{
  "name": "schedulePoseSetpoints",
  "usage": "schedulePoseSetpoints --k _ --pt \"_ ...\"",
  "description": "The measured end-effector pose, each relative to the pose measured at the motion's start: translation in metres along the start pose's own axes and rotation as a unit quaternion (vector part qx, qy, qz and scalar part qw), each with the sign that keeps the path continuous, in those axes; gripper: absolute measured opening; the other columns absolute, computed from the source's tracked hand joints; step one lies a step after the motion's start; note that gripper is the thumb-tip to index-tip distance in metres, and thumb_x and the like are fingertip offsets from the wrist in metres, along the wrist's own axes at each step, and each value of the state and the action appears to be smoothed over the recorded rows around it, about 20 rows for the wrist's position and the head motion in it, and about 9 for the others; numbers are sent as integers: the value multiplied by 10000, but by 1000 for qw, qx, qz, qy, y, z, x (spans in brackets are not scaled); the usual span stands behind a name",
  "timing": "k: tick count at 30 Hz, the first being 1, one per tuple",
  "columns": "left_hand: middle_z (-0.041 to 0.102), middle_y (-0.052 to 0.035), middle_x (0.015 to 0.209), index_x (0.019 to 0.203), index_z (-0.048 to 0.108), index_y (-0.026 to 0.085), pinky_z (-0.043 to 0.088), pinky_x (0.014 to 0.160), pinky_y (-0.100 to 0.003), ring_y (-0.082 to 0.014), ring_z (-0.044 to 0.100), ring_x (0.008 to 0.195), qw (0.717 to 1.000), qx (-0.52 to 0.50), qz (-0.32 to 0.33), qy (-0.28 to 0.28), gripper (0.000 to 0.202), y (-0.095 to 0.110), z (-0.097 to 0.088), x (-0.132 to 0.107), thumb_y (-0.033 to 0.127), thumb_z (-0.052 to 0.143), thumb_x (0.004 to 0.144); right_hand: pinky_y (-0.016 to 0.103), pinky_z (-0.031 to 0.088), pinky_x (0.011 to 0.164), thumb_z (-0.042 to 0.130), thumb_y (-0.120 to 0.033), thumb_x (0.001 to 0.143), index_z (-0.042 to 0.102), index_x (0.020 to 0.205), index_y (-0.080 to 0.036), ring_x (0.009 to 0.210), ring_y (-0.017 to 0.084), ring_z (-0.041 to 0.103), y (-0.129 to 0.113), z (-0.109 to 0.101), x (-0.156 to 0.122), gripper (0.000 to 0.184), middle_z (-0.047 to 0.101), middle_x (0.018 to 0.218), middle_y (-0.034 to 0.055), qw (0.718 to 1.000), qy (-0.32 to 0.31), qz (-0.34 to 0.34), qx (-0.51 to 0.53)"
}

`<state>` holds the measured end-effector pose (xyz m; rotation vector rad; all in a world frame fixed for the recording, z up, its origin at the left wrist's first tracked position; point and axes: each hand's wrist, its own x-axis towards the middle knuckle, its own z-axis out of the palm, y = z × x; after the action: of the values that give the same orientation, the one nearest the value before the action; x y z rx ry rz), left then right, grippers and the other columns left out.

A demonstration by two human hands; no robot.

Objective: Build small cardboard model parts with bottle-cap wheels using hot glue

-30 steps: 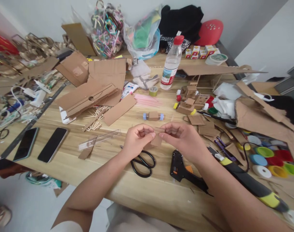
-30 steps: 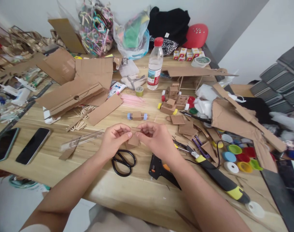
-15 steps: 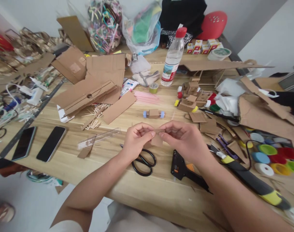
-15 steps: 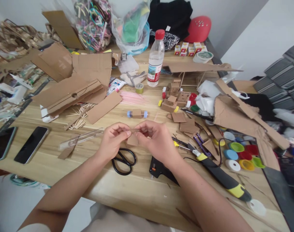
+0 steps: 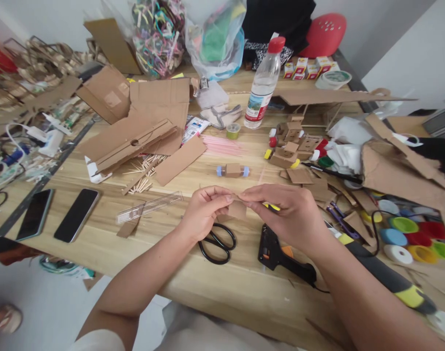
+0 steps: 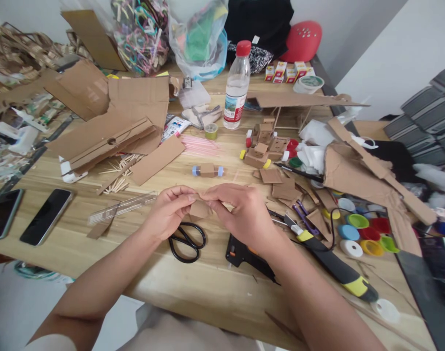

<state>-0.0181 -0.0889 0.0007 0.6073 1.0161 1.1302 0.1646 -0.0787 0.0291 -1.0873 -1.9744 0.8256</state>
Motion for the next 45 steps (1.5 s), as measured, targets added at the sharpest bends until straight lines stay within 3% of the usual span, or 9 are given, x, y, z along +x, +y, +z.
schedulePoseSetpoints --k 5,7,13,16,20,25,31,38,45 --pt "667 6 599 646 725 161 523 502 -210 -100 613 547 1000 14 -2 -25 334 4 -2 0 383 950 538 331 639 805 560 -203 929 809 863 -254 830 212 793 0 0 -2 262 835 914 57 997 8 -75 -18" --pt "665 10 594 628 716 157 500 482 -193 -84 594 524 999 20 1 -26 394 6 -1 -2 424 975 500 329 641 812 543 -187 938 815 884 -259 856 212 796 -1 0 -2 286 836 926 56 996 2 -84 -30" --pt "659 21 550 605 714 156 480 482 -200 -69 544 475 998 55 15 -19 456 13 3 -4 470 991 425 345 647 820 585 -197 912 828 958 -236 859 223 794 -3 -3 0 251 839 962 62 999 -23 -47 8" --pt "667 18 554 611 717 162 478 491 -205 -76 547 482 996 71 47 -11 428 13 3 -4 467 976 459 330 644 754 635 -275 899 830 1013 -208 817 227 788 -6 -6 2 236 838 969 79 994 -60 28 82" --pt "691 10 581 636 730 171 476 495 -208 -85 561 493 988 111 105 -9 349 11 2 -6 424 949 538 316 611 620 686 -483 878 842 959 -183 671 212 740 -7 -5 4 348 818 820 85 981 -74 118 133" --pt "687 13 589 686 750 177 483 512 -210 -88 565 508 973 166 161 -15 262 10 0 -9 375 909 622 302 582 578 726 -608 815 832 852 -176 570 170 665 -9 -1 5 446 735 636 45 970 -70 154 174" --pt "713 7 617 718 763 185 524 517 -219 -100 601 512 968 178 176 -24 247 8 -2 -9 376 904 649 289 556 559 784 -641 742 820 775 -176 542 141 617 -9 -3 7 467 728 639 43 960 -72 172 209" --pt "782 -38 747 699 749 187 579 515 -251 -132 676 546 969 156 187 -35 348 2 -2 -7 480 924 626 281 554 576 810 -518 729 841 818 -186 600 141 636 -6 0 6 345 804 792 68 950 -56 192 242" --pt "737 -7 649 718 739 182 577 509 -234 -116 654 504 969 177 166 -39 361 5 -2 -8 487 915 636 274 528 539 811 -497 724 839 777 -180 547 128 589 -9 0 6 323 778 703 58 954 -38 186 233"
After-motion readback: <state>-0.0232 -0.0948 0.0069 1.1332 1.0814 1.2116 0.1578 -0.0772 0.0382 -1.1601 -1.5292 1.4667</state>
